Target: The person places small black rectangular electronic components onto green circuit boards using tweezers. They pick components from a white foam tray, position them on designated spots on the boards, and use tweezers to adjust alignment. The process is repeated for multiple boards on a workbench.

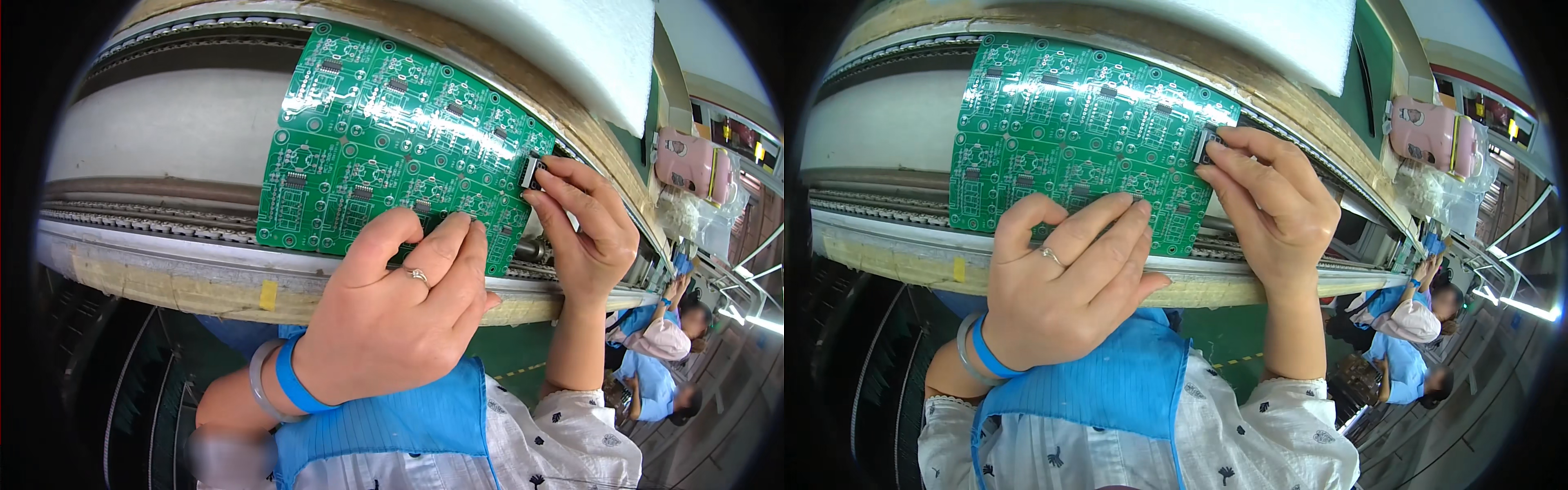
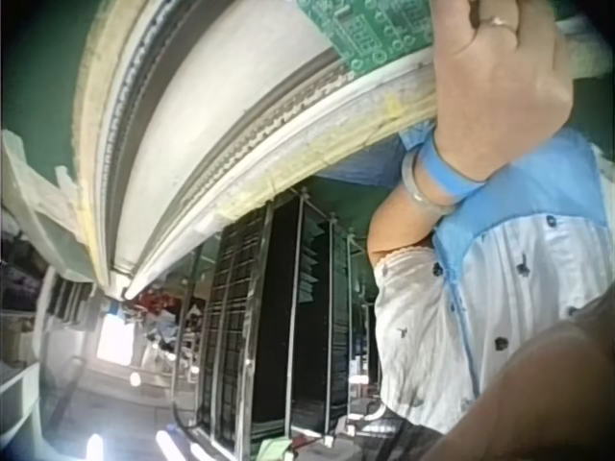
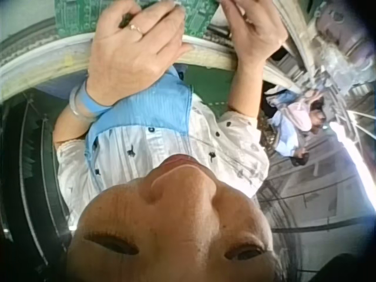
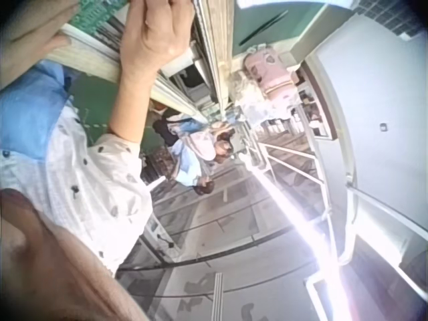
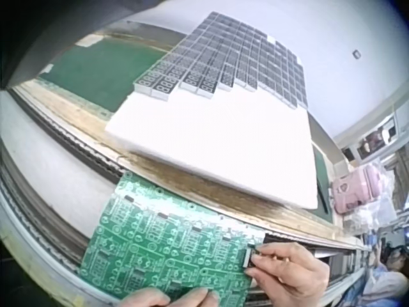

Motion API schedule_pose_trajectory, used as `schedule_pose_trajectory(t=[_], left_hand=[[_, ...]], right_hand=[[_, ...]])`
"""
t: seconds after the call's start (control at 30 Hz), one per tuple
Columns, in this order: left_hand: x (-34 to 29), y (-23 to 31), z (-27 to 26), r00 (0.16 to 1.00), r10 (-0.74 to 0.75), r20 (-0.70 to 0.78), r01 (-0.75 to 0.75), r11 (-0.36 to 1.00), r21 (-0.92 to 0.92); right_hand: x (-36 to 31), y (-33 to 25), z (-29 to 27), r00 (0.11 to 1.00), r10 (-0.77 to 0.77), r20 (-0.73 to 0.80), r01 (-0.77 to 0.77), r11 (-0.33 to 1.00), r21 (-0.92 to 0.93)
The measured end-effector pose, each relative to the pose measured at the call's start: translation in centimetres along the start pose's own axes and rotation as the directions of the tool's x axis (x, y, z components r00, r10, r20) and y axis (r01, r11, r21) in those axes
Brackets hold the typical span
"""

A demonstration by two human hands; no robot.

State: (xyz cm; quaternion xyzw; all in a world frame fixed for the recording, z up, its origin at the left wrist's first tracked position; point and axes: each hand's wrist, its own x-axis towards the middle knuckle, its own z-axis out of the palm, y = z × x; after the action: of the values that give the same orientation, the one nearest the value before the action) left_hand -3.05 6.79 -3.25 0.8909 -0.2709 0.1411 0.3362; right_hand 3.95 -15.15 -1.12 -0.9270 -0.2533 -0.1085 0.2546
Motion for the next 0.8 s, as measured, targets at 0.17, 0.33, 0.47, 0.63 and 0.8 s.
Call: schedule_pose_trajectory(t=[0.17, 0.33, 0.47, 0.63, 0.8], left_hand=[[-0.09, 0.01, 0.06, 1.000, -0.003, 0.004, 0.003, 1.000, 0.006], [-0.12, 0.03, 0.07, 1.000, -0.009, -0.003, 0.009, 1.000, -0.008], [-0.11, 0.02, -0.03, 1.000, -0.005, -0.002, 0.005, 1.000, -0.006], [-0.09, -0.06, -0.04, 1.000, -0.002, -0.003, 0.002, 1.000, -0.011], [-0.12, -0.06, 0.02, 1.000, -0.009, -0.002, 0.009, 1.000, -0.007]], right_hand=[[0.03, -0.13, -0.01, 1.000, -0.011, 0.002, 0.011, 1.000, -0.009], [-0.18, -0.53, -0.26, 0.998, 0.039, 0.041, -0.038, 0.999, -0.010], [-0.11, -0.41, -0.32, 0.999, 0.009, 0.034, -0.009, 1.000, -0.018], [-0.07, -0.01, -0.01, 1.000, -0.013, -0.011, 0.013, 1.000, 0.007], [-0.03, -0.08, 0.04, 0.999, -0.037, -0.013, 0.037, 0.999, -0.019]])
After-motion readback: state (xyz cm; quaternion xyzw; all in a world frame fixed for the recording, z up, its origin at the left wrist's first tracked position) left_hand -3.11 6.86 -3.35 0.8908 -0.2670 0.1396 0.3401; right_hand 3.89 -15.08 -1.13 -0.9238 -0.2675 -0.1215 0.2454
